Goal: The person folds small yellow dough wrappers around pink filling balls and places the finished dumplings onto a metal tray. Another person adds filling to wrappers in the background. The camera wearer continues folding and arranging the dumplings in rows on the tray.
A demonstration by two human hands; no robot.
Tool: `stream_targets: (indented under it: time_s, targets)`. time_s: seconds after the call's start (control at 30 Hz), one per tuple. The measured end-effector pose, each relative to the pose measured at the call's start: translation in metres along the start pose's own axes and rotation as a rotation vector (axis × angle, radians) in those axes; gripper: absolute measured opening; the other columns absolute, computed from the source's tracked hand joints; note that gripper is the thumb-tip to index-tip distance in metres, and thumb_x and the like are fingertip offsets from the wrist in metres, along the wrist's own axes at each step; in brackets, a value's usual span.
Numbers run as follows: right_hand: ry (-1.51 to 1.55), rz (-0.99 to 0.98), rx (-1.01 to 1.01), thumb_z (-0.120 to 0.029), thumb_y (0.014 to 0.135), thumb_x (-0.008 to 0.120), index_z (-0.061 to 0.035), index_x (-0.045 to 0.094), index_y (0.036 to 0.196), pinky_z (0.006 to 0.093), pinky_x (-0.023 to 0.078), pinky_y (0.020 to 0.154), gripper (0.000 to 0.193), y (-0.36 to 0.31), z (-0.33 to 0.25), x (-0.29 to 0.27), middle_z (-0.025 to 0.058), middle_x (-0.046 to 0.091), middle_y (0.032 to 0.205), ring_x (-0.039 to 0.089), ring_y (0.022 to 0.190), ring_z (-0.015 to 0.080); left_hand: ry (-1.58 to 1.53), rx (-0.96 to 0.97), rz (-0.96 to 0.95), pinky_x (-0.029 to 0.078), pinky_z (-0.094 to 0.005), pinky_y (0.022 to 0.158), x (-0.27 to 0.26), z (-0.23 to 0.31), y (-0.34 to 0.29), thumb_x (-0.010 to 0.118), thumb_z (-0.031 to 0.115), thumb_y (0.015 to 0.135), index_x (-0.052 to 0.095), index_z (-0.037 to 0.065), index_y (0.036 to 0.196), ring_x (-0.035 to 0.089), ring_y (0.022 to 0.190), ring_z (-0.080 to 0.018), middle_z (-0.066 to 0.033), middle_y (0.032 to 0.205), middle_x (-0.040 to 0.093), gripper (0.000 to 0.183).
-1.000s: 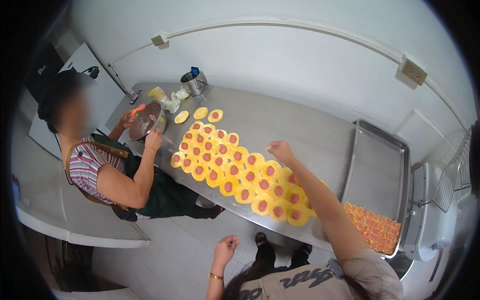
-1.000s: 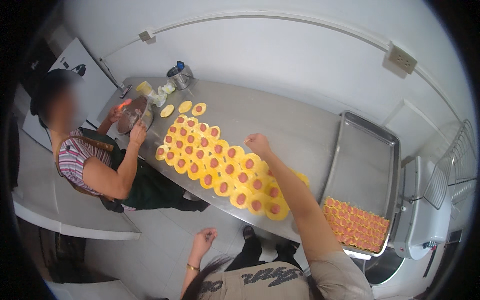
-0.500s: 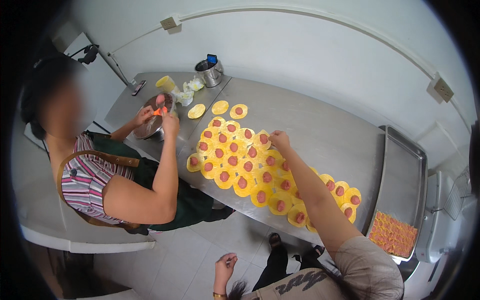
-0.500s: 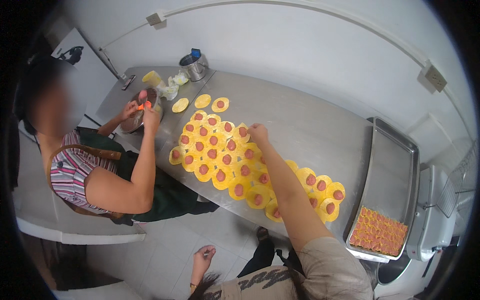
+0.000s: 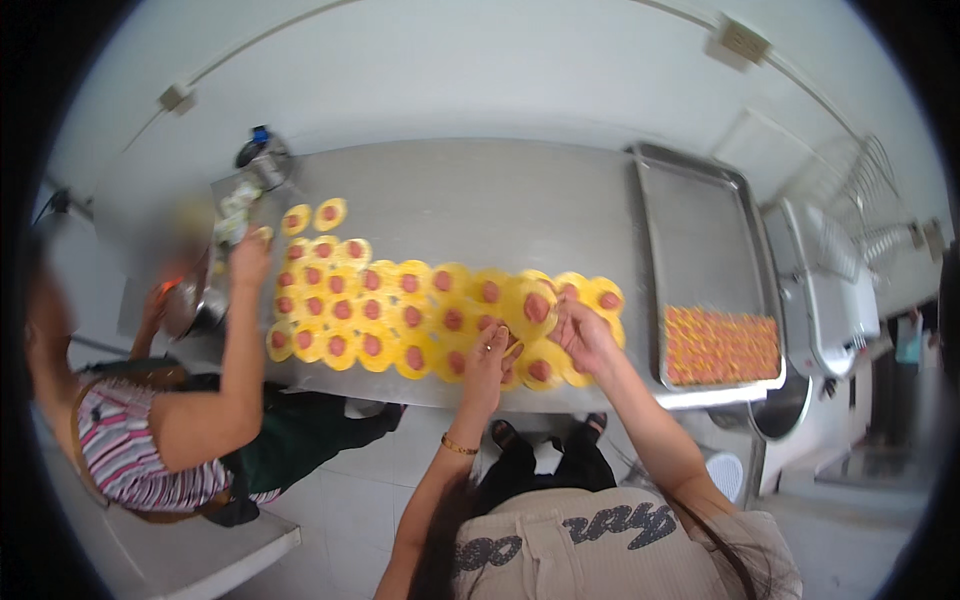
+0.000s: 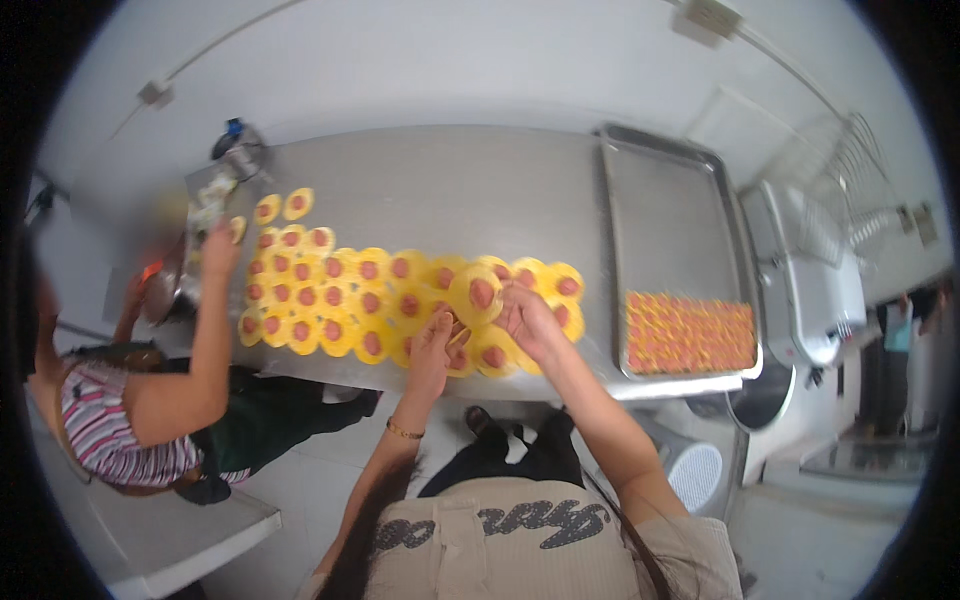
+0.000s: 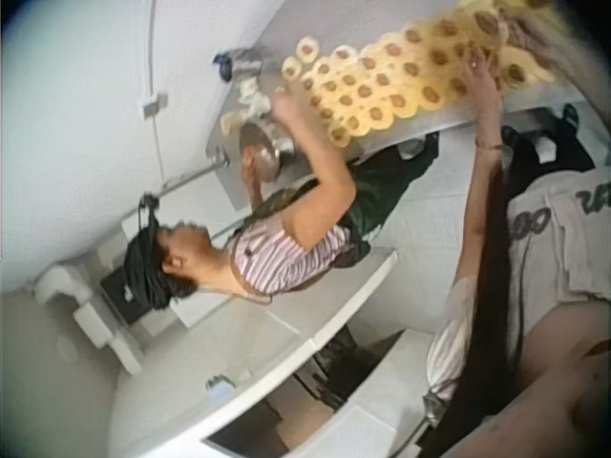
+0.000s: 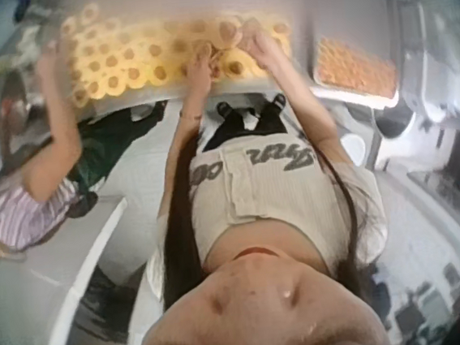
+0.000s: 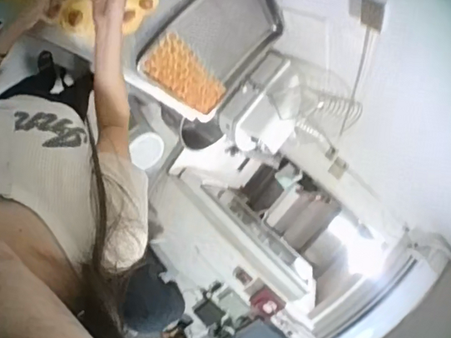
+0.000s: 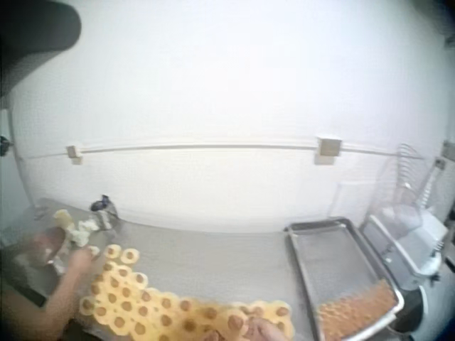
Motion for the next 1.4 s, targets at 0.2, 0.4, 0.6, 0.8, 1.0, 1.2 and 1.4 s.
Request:
stream_targets:
  time_s: [0.2,0.4,0.6,0.8,1.0,1.2,1.4]
  targets:
    - [-0.323,0.379,-0.205,-0.002,0.088,0.053,-0.0038,0.057,0.096,0.0196,0.047,0.062,0.01,-0.11,0.008,-0.109,-0.0006,0.06,0.082,0.06,0.071,0.0077,0.654,-0.043,-0.199,0.052,-0.0305,0.073,0.05,-0.082,-0.018,0.059,0.012,0.091,0.061,-0.002,0.111,0.064,0.083,-0.0151,-0.0086,0.095,0.067,0.024]
    - [-0.558,0.571,-0.368,0.001,0.086,0.054,0.001,0.063,0.104,0.024,0.046,0.076,0.02,-0.139,0.018,-0.157,0.0044,0.067,0.089,0.061,0.084,0.01,1.087,0.191,-0.352,0.05,-0.0323,0.065,0.081,-0.116,-0.028,0.06,0.008,0.086,0.062,-0.001,0.11,0.064,0.073,-0.0144,-0.0123,0.078,0.067,0.026]
    - [-1.083,0.554,-0.593,0.003,0.083,0.06,0.0004,0.068,0.102,0.0271,0.049,0.081,0.021,-0.149,-0.005,-0.138,0.0099,0.069,0.096,0.065,0.088,0.0158,0.72,0.139,-0.38,0.054,-0.0295,0.075,0.074,-0.135,-0.029,0.057,0.001,0.088,0.06,-0.003,0.113,0.066,0.086,-0.0163,-0.0093,0.095,0.068,0.026]
    - [-1.04,0.591,-0.504,0.002,0.081,0.066,0.0012,0.069,0.091,0.0273,0.049,0.077,0.011,-0.147,-0.012,-0.137,0.0077,0.068,0.091,0.063,0.083,0.0144,0.326,-0.169,-0.247,0.055,-0.0263,0.075,0.066,-0.14,-0.034,0.062,0.007,0.09,0.062,0.0,0.105,0.063,0.082,-0.011,-0.0034,0.092,0.065,0.017]
    - [-0.44,0.455,-0.341,0.002,0.083,0.066,0.0022,0.061,0.099,0.0264,0.049,0.081,0.017,-0.138,-0.001,-0.136,0.0068,0.066,0.103,0.062,0.091,0.0131,0.262,-0.201,-0.192,0.056,-0.0252,0.076,0.068,-0.131,-0.036,0.061,0.011,0.092,0.056,0.003,0.102,0.059,0.088,-0.0088,-0.0012,0.096,0.059,0.014]
    - [-0.559,0.317,-0.463,0.006,0.083,0.065,0.0022,0.06,0.107,0.026,0.048,0.086,0.025,-0.141,-0.004,-0.109,0.0063,0.064,0.105,0.062,0.091,0.0131,0.166,-0.156,-0.159,0.055,-0.0274,0.079,0.076,-0.122,-0.046,0.06,0.009,0.092,0.051,0.005,0.109,0.058,0.096,-0.0102,-0.0025,0.102,0.056,0.02]
    - [-0.813,0.468,-0.382,0.009,0.078,0.066,0.0018,0.067,0.102,0.0255,0.05,0.082,0.025,-0.14,-0.018,-0.142,0.0042,0.062,0.095,0.063,0.09,0.0129,0.216,-0.046,-0.201,0.053,-0.0263,0.078,0.079,-0.105,-0.052,0.066,0.003,0.086,0.055,0.003,0.102,0.059,0.096,-0.0109,-0.0041,0.104,0.058,0.02]
Point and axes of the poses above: each hand's wrist, its own y-axis towards the middle knuckle, its own x-axis out of the palm, z = x × y, the point moved 9 cm from there along y, towards the middle knuckle
